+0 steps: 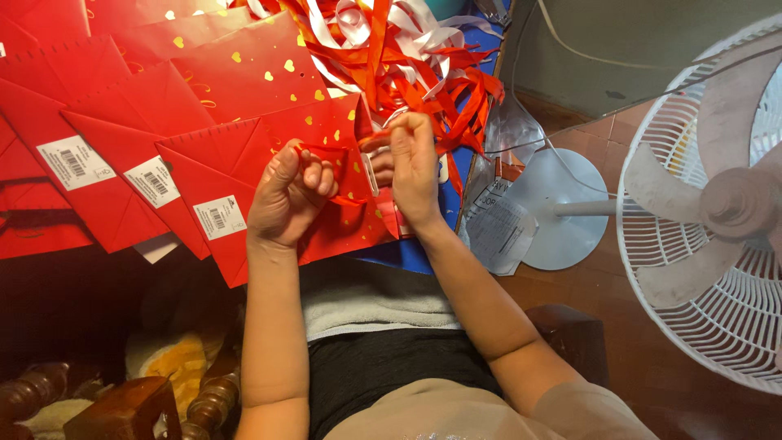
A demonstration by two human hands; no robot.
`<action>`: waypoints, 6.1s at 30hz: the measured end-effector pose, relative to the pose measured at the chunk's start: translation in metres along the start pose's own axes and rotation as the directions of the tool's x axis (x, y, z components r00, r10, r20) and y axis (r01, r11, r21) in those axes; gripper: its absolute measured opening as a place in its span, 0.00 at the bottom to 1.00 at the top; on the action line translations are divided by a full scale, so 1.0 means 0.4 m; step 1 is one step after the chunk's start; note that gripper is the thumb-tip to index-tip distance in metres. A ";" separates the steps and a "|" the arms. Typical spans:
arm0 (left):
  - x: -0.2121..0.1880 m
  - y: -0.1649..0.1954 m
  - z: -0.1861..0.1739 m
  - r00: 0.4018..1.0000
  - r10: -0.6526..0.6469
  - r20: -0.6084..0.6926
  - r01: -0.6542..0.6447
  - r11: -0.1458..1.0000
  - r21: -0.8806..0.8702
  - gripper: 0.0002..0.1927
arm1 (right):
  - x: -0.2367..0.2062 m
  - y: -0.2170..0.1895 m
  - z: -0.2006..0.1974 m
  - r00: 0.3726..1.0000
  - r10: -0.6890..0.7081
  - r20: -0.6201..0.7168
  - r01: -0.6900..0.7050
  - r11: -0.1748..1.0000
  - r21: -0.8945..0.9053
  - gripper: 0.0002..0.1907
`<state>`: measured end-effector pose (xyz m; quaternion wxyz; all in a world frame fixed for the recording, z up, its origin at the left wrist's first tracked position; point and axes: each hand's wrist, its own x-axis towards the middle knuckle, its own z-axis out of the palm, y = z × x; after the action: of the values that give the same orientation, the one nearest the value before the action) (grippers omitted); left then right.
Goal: The person ties red ribbons onto red Valentine's Day gift bags. They repeatedly pick up a bag, thread a ribbon through the handle, and tie a knot, then place the finished bag aside.
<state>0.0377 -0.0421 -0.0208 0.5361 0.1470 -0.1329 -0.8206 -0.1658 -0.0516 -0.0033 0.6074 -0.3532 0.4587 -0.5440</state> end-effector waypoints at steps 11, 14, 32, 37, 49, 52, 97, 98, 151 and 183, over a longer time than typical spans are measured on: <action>0.003 -0.008 0.018 0.999 0.013 -0.037 -0.012 0.999 0.037 0.09 | -0.005 0.021 -0.006 0.977 -0.184 0.107 0.208 0.933 -0.295 0.06; 0.002 -0.005 0.031 0.999 -0.028 -0.038 0.032 0.994 0.108 0.11 | -0.004 0.009 0.002 0.973 -0.211 0.089 0.225 0.955 -0.192 0.06; -0.004 0.009 0.085 0.997 -0.038 -0.060 0.053 0.961 0.271 0.23 | -0.015 -0.024 0.021 0.984 -0.079 0.161 0.125 0.946 -0.301 0.08; -0.010 -0.001 0.084 0.998 -0.017 -0.063 0.035 0.953 0.301 0.20 | -0.017 -0.020 0.028 0.973 -0.217 0.080 0.231 0.926 -0.300 0.05; -0.020 -0.071 0.106 0.944 0.286 -0.162 -0.094 0.708 0.700 0.09 | -0.023 -0.020 0.018 0.902 -0.413 -0.128 0.387 0.903 -0.185 0.07; -0.026 -0.079 0.134 0.938 0.314 -0.150 -0.064 0.580 0.812 0.14 | -0.026 -0.027 0.007 0.887 -0.423 -0.186 0.410 0.906 -0.105 0.08; -0.236 0.071 0.342 0.769 0.575 0.281 -0.243 -0.145 0.959 0.25 | -0.191 -0.324 0.088 0.780 -0.409 0.474 0.624 0.450 -0.639 0.22; -0.236 0.072 0.345 0.759 0.592 0.272 -0.239 -0.136 0.962 0.24 | -0.183 -0.318 0.081 0.773 -0.428 0.468 0.626 0.400 -0.669 0.25; -0.020 -0.070 0.227 0.886 0.440 0.144 0.086 -0.461 0.883 0.44 | -0.084 -0.222 -0.011 0.987 -0.163 0.012 0.112 0.625 -0.773 0.09; -0.055 -0.073 0.170 0.774 0.624 0.110 -0.108 -0.041 0.993 0.13 | -0.112 -0.192 -0.022 0.954 -0.259 0.153 0.240 0.350 -0.905 0.18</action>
<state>-0.0046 -0.0063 0.0331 0.5099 0.5774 -0.5725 -0.2809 -0.1995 -0.0191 0.0727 0.2182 -0.6889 0.6273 -0.2903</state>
